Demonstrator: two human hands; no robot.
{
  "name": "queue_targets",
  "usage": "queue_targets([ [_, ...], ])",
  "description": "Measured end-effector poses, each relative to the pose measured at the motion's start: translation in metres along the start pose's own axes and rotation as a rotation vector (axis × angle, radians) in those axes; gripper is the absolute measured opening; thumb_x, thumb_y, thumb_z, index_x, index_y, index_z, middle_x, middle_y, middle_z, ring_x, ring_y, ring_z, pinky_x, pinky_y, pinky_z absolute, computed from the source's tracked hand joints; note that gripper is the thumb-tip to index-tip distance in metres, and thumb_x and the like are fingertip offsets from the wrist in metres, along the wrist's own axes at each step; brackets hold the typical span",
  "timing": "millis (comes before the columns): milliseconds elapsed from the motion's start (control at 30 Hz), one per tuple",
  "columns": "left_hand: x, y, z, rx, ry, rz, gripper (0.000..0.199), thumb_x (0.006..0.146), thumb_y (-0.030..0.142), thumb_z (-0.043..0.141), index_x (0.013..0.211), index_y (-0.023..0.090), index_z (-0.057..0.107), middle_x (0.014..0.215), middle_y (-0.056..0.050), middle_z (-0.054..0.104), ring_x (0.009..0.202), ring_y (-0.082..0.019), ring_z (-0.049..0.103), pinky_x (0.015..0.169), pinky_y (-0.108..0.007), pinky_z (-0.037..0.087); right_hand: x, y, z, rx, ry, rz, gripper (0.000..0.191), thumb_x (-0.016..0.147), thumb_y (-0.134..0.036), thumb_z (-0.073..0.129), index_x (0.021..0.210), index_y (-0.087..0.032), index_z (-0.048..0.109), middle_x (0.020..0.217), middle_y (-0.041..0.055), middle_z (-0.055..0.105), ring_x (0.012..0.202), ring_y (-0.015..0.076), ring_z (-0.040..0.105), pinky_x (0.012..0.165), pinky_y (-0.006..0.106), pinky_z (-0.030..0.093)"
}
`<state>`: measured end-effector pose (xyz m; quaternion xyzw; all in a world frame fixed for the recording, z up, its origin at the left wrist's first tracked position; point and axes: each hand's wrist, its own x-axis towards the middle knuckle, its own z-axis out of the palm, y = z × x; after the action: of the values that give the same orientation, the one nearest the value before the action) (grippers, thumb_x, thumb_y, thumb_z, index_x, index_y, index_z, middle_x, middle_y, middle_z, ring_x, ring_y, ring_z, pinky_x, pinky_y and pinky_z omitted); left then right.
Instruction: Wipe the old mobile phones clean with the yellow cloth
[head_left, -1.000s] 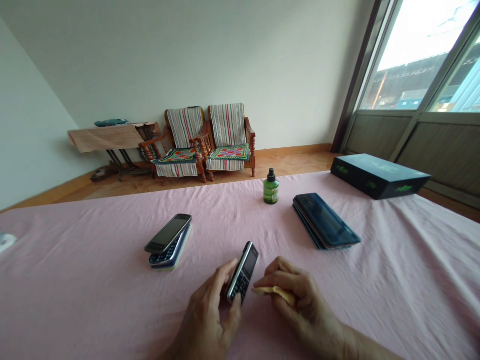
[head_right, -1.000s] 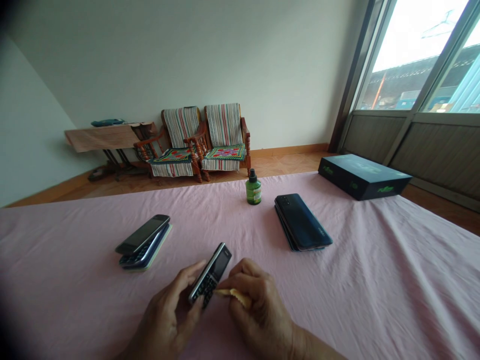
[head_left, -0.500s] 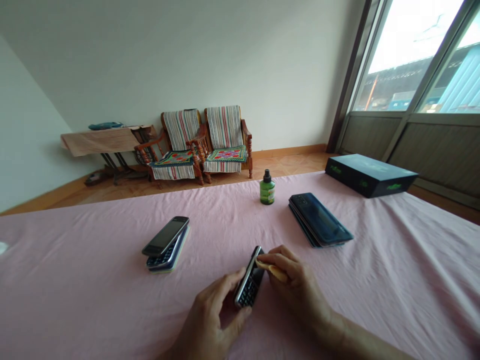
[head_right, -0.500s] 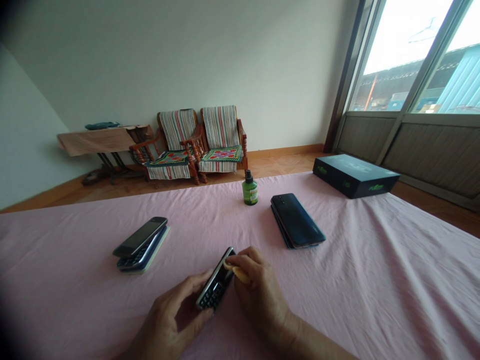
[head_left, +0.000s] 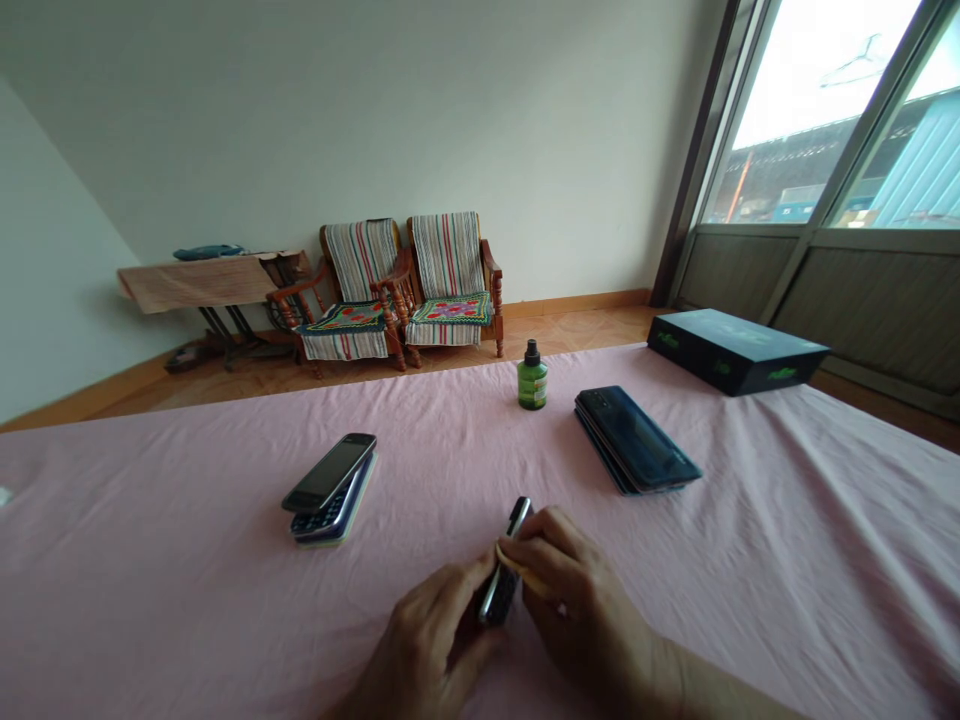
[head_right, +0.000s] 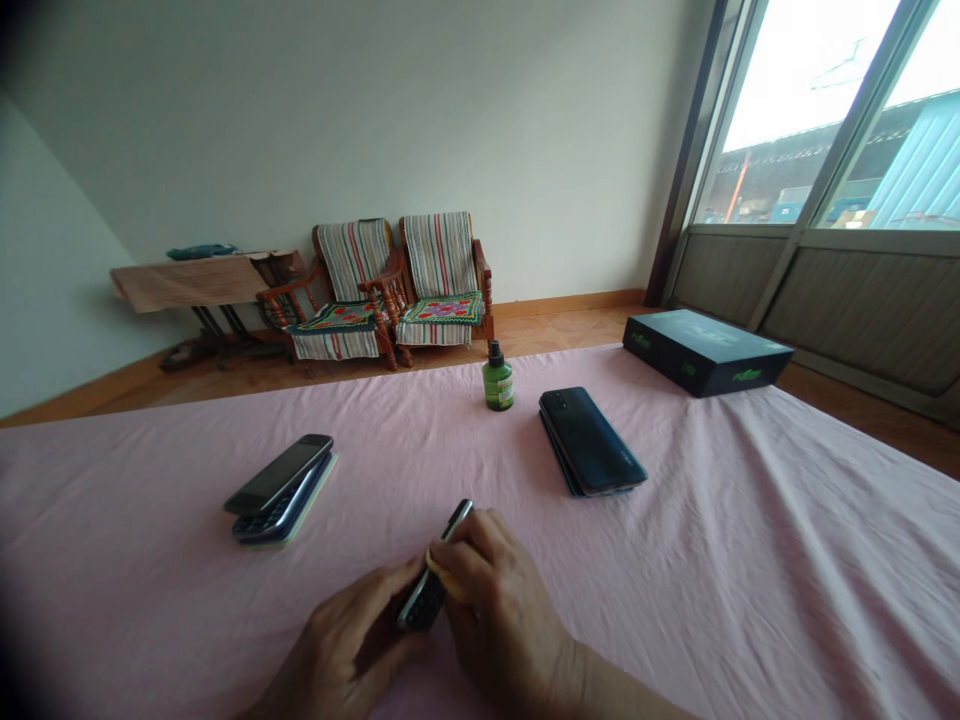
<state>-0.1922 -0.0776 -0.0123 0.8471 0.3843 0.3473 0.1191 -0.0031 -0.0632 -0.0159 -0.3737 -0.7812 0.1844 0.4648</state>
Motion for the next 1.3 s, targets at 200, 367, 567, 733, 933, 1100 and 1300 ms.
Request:
queue_targets([
  [200, 0.0, 0.0, 0.0, -0.049, -0.014, -0.066, 0.042, 0.079, 0.008, 0.057, 0.115, 0.027, 0.05, 0.1, 0.0, 0.07, 0.09, -0.016, 0.07, 0.083, -0.022, 0.057, 0.005, 0.004, -0.003, -0.011, 0.001, -0.001, 0.028, 0.086, -0.008, 0.047, 0.104, -0.019, 0.067, 0.089, 0.008, 0.059, 0.079, 0.0178, 0.057, 0.067, 0.028, 0.049],
  [367, -0.002, -0.004, 0.004, -0.046, -0.021, -0.035, 0.045, 0.08, 0.008, 0.058, 0.12, 0.026, 0.048, 0.106, -0.001, 0.069, 0.096, -0.017, 0.068, 0.087, -0.022, 0.055, 0.016, 0.029, -0.012, -0.054, 0.112, 0.154, 0.024, 0.086, -0.012, 0.048, 0.096, -0.019, 0.069, 0.084, 0.0054, 0.058, 0.073, 0.0152, 0.058, 0.065, 0.026, 0.048],
  [567, -0.001, -0.002, -0.003, 0.001, -0.053, 0.066, 0.046, 0.089, 0.009, 0.051, 0.131, 0.026, 0.045, 0.106, -0.004, 0.067, 0.096, -0.018, 0.068, 0.087, -0.026, 0.056, 0.015, 0.035, -0.015, -0.092, 0.044, 0.248, 0.021, 0.084, -0.01, 0.047, 0.077, -0.017, 0.066, 0.075, 0.0025, 0.056, 0.065, 0.0125, 0.056, 0.058, 0.022, 0.043],
  [733, 0.002, -0.005, -0.016, 0.12, -0.182, 0.181, 0.045, 0.092, 0.01, 0.047, 0.136, 0.02, 0.044, 0.129, -0.012, 0.054, 0.117, -0.022, 0.057, 0.096, -0.03, 0.052, 0.013, 0.037, -0.016, -0.1, 0.022, 0.252, 0.022, 0.079, -0.005, 0.047, 0.076, -0.018, 0.064, 0.076, 0.0024, 0.055, 0.067, 0.0133, 0.056, 0.06, 0.023, 0.043],
  [933, 0.006, -0.009, -0.023, 0.279, -0.224, 0.433, 0.041, 0.097, 0.005, 0.033, 0.13, 0.018, 0.052, 0.129, -0.011, 0.058, 0.121, -0.021, 0.055, 0.1, -0.031, 0.048, 0.015, 0.036, -0.018, -0.112, -0.019, 0.244, 0.029, 0.073, 0.002, 0.046, 0.08, -0.017, 0.066, 0.076, 0.0021, 0.056, 0.067, 0.0132, 0.055, 0.062, 0.023, 0.043],
  [1100, 0.01, -0.007, -0.023, 0.283, -0.165, 0.462, 0.042, 0.1, 0.008, 0.027, 0.132, 0.019, 0.051, 0.126, -0.011, 0.061, 0.119, -0.021, 0.056, 0.098, -0.03, 0.05, 0.014, 0.037, -0.017, -0.18, -0.046, 0.235, 0.026, 0.075, 0.001, 0.046, 0.072, -0.016, 0.065, 0.073, 0.0023, 0.055, 0.066, 0.0132, 0.053, 0.06, 0.023, 0.039],
  [1300, 0.003, -0.01, -0.025, 0.402, -0.154, 0.453, 0.045, 0.099, 0.004, 0.024, 0.136, 0.018, 0.047, 0.126, -0.009, 0.062, 0.117, -0.02, 0.058, 0.098, -0.033, 0.05, 0.013, 0.037, -0.016, -0.194, -0.032, 0.22, 0.024, 0.079, -0.003, 0.048, 0.075, -0.017, 0.067, 0.076, 0.0037, 0.057, 0.07, 0.0149, 0.055, 0.064, 0.026, 0.042],
])
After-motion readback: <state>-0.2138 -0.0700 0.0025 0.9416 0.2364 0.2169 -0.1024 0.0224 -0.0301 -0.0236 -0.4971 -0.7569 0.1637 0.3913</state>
